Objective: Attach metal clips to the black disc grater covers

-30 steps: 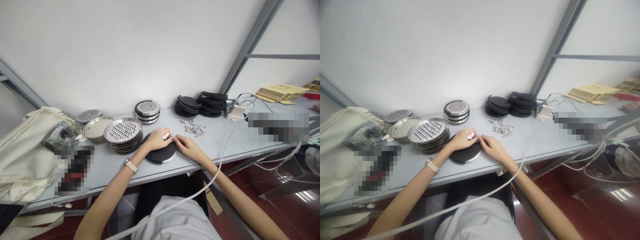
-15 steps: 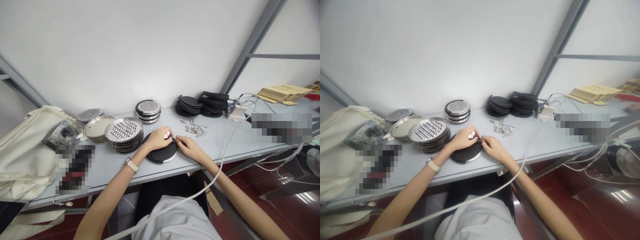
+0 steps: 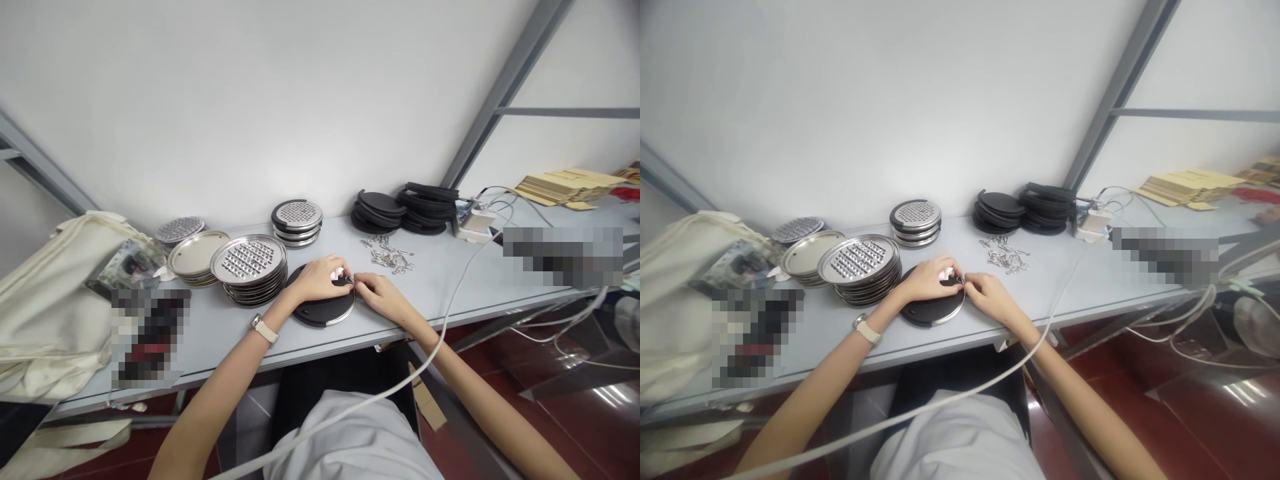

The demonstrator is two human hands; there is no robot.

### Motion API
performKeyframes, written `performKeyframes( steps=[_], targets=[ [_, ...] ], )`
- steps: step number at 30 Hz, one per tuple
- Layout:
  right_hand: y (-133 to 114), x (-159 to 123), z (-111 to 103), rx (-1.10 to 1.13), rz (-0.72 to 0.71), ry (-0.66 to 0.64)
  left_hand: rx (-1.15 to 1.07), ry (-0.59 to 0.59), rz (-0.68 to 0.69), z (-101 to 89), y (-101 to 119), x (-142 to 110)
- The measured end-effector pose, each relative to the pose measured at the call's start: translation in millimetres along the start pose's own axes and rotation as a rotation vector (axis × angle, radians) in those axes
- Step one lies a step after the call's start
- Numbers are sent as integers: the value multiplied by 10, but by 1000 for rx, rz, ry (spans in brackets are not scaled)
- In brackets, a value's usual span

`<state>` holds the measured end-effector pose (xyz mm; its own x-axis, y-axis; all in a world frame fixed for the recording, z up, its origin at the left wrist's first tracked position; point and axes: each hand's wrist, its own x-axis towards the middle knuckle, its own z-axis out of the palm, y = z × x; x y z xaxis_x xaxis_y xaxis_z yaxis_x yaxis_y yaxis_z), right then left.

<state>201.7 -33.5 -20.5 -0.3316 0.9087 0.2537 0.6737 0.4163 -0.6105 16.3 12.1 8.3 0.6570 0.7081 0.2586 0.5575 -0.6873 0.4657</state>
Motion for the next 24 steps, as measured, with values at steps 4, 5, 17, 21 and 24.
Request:
performKeyframes(
  steps=[4,5,17,21,24],
  targets=[
    [12,-3,8,-6,4,20,-28,-16,-9,1,-19,7],
    [15,-3,10,-8,5,24,-35,-20,-9,0,-26,8],
    [-10,8,8,-6,-28,14,-174,-48,34,-3,-89,31],
    [-18,7,14,-24,-49,26,-204,-57,34,-2,-82,33],
    [-11,7,18,-17,-24,29,-178,-58,44,-9,-64,31]
  ],
)
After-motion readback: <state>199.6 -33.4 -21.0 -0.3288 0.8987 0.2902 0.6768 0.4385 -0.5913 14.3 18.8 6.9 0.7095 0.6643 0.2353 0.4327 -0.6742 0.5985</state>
